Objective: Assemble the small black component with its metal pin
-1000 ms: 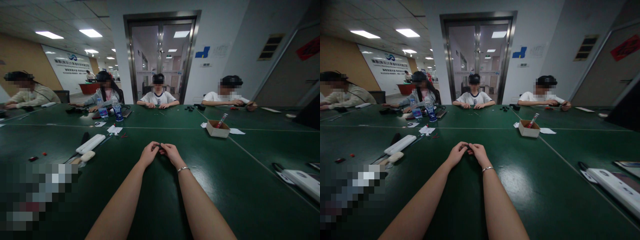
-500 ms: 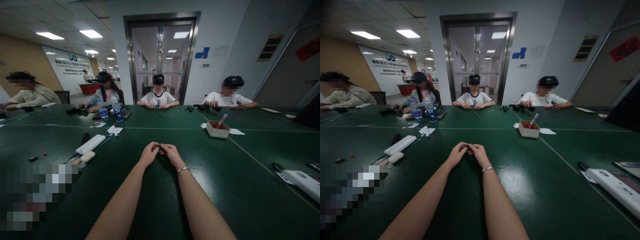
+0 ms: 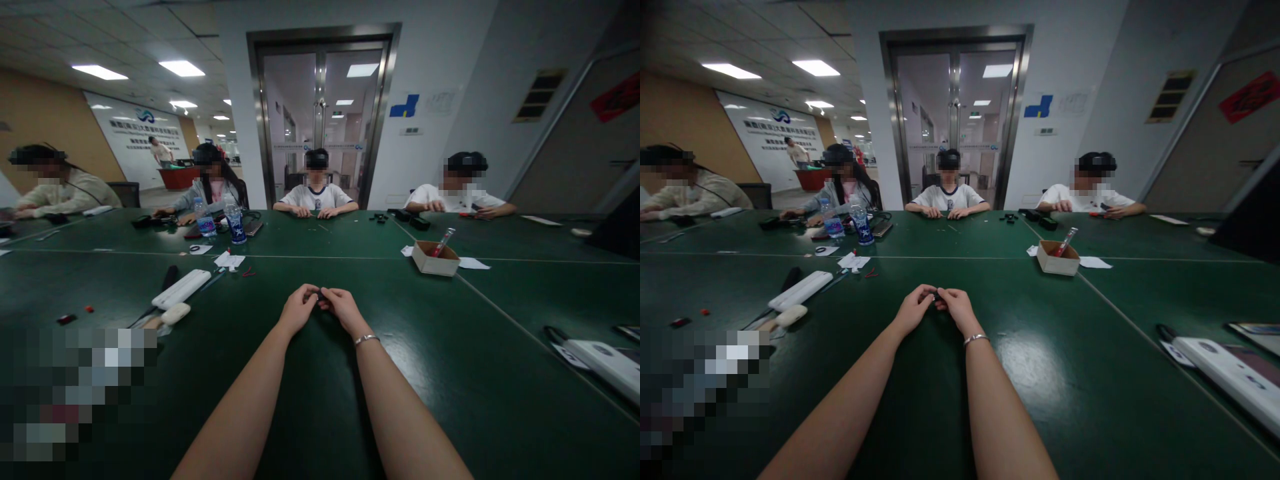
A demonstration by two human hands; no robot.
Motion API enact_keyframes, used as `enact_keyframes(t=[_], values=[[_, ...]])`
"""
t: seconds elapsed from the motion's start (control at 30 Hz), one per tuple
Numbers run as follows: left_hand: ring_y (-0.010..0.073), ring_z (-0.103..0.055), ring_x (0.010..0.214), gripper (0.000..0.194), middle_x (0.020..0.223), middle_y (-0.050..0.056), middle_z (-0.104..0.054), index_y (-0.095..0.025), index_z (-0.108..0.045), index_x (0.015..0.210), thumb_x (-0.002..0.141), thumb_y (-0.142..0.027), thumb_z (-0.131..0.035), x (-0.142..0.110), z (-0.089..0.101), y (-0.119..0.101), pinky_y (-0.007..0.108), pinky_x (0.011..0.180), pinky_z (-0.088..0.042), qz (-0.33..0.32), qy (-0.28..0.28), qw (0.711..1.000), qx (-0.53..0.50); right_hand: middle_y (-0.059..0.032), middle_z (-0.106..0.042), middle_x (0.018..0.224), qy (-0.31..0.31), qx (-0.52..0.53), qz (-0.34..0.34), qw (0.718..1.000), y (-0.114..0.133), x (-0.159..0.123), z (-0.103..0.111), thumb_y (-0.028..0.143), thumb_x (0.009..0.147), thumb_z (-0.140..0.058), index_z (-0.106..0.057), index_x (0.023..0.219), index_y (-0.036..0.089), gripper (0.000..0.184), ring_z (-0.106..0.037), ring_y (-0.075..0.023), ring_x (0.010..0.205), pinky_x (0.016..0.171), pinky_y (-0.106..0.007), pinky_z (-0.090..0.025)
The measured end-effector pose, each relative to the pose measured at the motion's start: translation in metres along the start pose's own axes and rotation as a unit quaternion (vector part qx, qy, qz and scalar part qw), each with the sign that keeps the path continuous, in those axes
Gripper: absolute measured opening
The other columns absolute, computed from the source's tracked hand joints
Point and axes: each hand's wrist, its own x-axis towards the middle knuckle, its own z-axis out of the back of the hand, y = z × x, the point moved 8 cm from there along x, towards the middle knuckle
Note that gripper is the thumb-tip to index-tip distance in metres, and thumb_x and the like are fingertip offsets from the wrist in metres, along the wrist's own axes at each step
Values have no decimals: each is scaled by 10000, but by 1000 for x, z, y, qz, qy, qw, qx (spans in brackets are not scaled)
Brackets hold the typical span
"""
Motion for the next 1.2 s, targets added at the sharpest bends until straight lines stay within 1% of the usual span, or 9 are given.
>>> enact_keyframes(t=[0.2,0.47,0.63,0.87,1.0,1.2], values=[[172,-608,904,235,987,36,-658,-240,-613,1028,852,-337,-491,-1,0,-1,318,847,-478,-1,5,1000,0,-35,-651,613,0,1,1,1000,-2,1,1,372,660,-806,-676,649,129,276,-606,-111,540,533,-193,-493],[167,-613,892,232,983,31,-664,-238,-612,1025,847,-323,-492,2,-3,6,307,825,-479,-2,3,1000,-9,-36,-652,603,4,-3,11,1000,-3,4,2,411,641,-808,-676,655,116,323,-603,-106,527,520,-184,-487],[165,-611,882,243,990,32,-664,-243,-612,1035,848,-340,-491,2,-2,7,307,818,-480,7,4,1000,-2,-35,-651,611,7,0,6,1000,-3,2,1,382,671,-795,-678,668,115,291,-607,-105,540,532,-180,-491],[170,-608,902,245,992,35,-662,-237,-612,1038,852,-336,-488,0,-1,3,314,833,-477,8,8,1000,-5,-40,-654,621,6,1,5,1000,-2,1,1,325,716,-770,-683,682,111,233,-611,-105,545,540,-183,-497],[174,-608,920,244,1002,40,-663,-234,-616,1034,853,-334,-487,-1,0,1,323,857,-474,9,10,1000,-4,-44,-656,620,1,1,3,1000,-3,2,2,303,726,-767,-681,674,113,214,-609,-106,536,536,-187,-498],[172,-612,909,241,985,31,-671,-239,-617,1026,850,-339,-486,0,0,2,313,836,-477,6,4,1000,1,-44,-657,610,-3,1,5,1000,-2,2,2,305,716,-779,-684,673,113,218,-612,-110,537,523,-183,-501]])
